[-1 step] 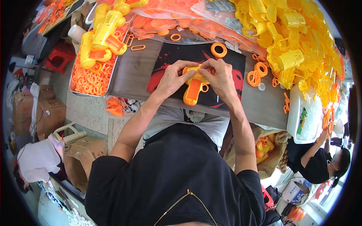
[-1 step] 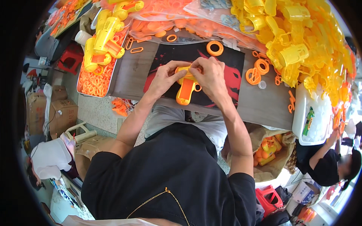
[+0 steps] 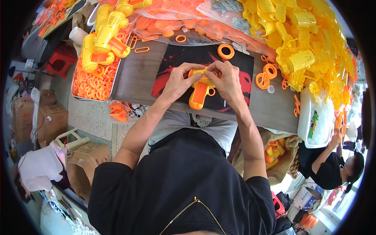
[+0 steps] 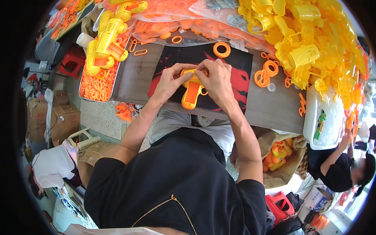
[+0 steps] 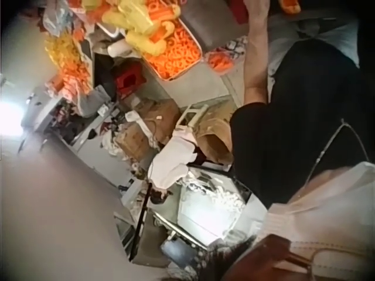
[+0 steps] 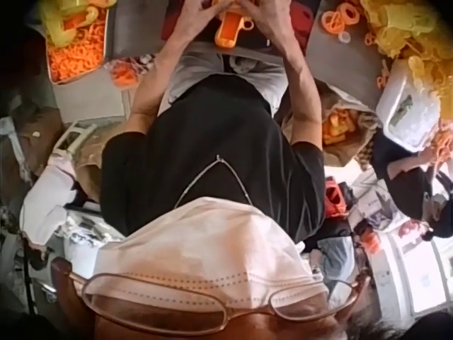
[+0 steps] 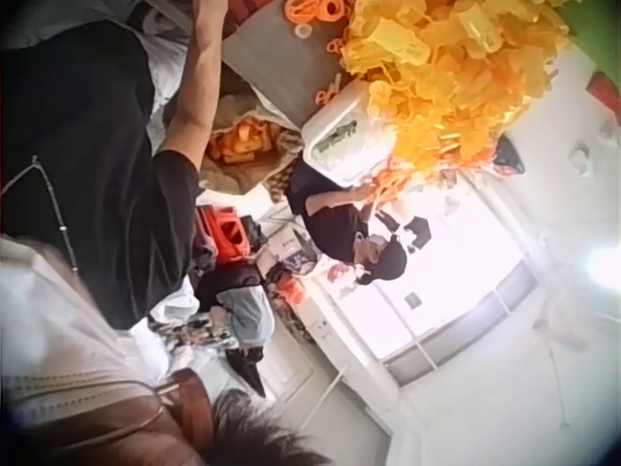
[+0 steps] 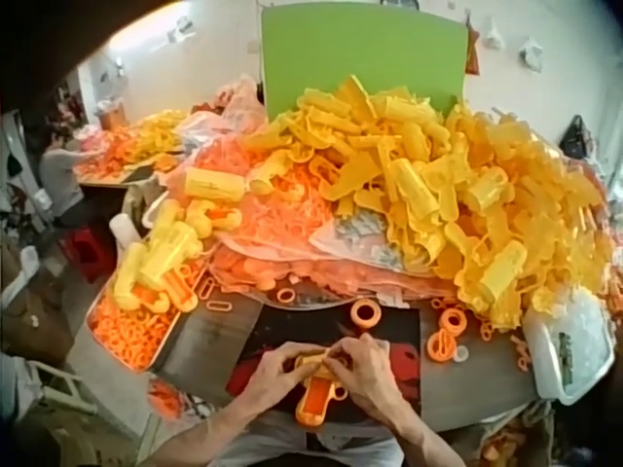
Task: Assembling yellow toy guns by attaching orange components at a workbench.
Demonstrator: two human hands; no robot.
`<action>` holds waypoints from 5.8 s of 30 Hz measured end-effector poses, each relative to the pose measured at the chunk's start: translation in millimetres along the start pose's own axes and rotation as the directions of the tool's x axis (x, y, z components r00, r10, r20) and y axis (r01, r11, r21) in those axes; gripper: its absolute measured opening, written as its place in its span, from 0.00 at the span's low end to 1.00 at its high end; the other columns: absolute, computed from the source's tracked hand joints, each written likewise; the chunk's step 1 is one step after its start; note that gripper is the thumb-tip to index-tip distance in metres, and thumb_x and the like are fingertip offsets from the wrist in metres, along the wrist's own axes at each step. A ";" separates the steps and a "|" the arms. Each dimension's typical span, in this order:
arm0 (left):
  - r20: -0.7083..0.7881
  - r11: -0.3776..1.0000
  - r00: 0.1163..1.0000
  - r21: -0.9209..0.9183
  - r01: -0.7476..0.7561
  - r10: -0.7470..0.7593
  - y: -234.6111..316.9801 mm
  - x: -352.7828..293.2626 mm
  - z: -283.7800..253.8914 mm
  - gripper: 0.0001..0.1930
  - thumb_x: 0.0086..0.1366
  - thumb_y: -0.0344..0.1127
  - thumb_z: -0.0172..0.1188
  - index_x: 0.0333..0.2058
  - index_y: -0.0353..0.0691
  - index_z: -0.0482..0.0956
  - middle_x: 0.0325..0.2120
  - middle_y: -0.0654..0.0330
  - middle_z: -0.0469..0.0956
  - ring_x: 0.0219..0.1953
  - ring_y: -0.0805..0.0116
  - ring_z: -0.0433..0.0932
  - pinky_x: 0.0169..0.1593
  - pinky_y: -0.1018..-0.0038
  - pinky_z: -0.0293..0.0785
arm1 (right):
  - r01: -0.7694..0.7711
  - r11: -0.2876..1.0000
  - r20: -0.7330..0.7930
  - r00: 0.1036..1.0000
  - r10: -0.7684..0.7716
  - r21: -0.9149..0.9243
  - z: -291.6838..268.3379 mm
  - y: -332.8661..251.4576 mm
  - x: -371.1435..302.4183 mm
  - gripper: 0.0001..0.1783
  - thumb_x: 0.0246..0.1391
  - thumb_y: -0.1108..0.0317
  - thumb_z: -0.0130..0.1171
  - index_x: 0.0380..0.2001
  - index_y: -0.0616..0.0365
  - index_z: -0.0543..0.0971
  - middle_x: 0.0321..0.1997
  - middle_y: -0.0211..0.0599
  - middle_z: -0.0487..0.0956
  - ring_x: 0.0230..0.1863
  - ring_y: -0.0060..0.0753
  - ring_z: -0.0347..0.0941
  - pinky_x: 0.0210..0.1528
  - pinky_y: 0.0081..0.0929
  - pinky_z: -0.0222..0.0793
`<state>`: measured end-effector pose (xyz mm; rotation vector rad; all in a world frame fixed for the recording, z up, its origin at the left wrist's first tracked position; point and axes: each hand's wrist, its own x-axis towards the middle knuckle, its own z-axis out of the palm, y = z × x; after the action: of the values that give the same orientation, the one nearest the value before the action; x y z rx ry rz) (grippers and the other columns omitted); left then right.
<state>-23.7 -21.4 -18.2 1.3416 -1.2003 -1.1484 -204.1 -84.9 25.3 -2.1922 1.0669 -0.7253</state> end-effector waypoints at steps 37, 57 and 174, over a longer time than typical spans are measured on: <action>-0.026 0.770 0.921 0.559 -0.308 0.388 0.6 -19.7 -27.3 0.19 0.72 0.42 0.56 0.53 0.34 0.77 0.52 0.48 0.78 0.53 0.48 0.78 0.57 0.64 0.73 | 0.063 0.597 -0.148 0.943 -0.297 -0.800 -42.7 128.7 52.5 0.12 0.54 0.60 0.64 0.37 0.56 0.82 0.36 0.37 0.82 0.44 0.40 0.79 0.45 0.40 0.72; -0.098 0.844 0.919 0.443 -0.302 0.381 9.4 -38.9 -33.4 0.15 0.70 0.37 0.59 0.51 0.34 0.79 0.50 0.50 0.79 0.52 0.53 0.79 0.56 0.66 0.74 | 0.202 0.438 0.082 0.957 -0.277 -0.876 -58.9 105.7 14.1 0.09 0.48 0.72 0.58 0.36 0.59 0.78 0.37 0.37 0.82 0.40 0.36 0.81 0.41 0.34 0.77; 0.172 0.700 0.882 0.549 -0.456 0.439 23.4 13.0 -10.8 0.11 0.57 0.31 0.69 0.39 0.39 0.83 0.42 0.62 0.81 0.44 0.62 0.79 0.47 0.69 0.75 | 0.350 0.896 -0.002 0.931 -0.365 -0.274 -17.8 19.4 -28.2 0.21 0.48 0.77 0.65 0.48 0.48 0.82 0.65 0.43 0.68 0.65 0.53 0.63 0.64 0.48 0.60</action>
<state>-14.1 -34.7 5.5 1.3411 -1.8755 -0.4493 -241.0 -76.3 17.7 -2.6617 0.8318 -0.8416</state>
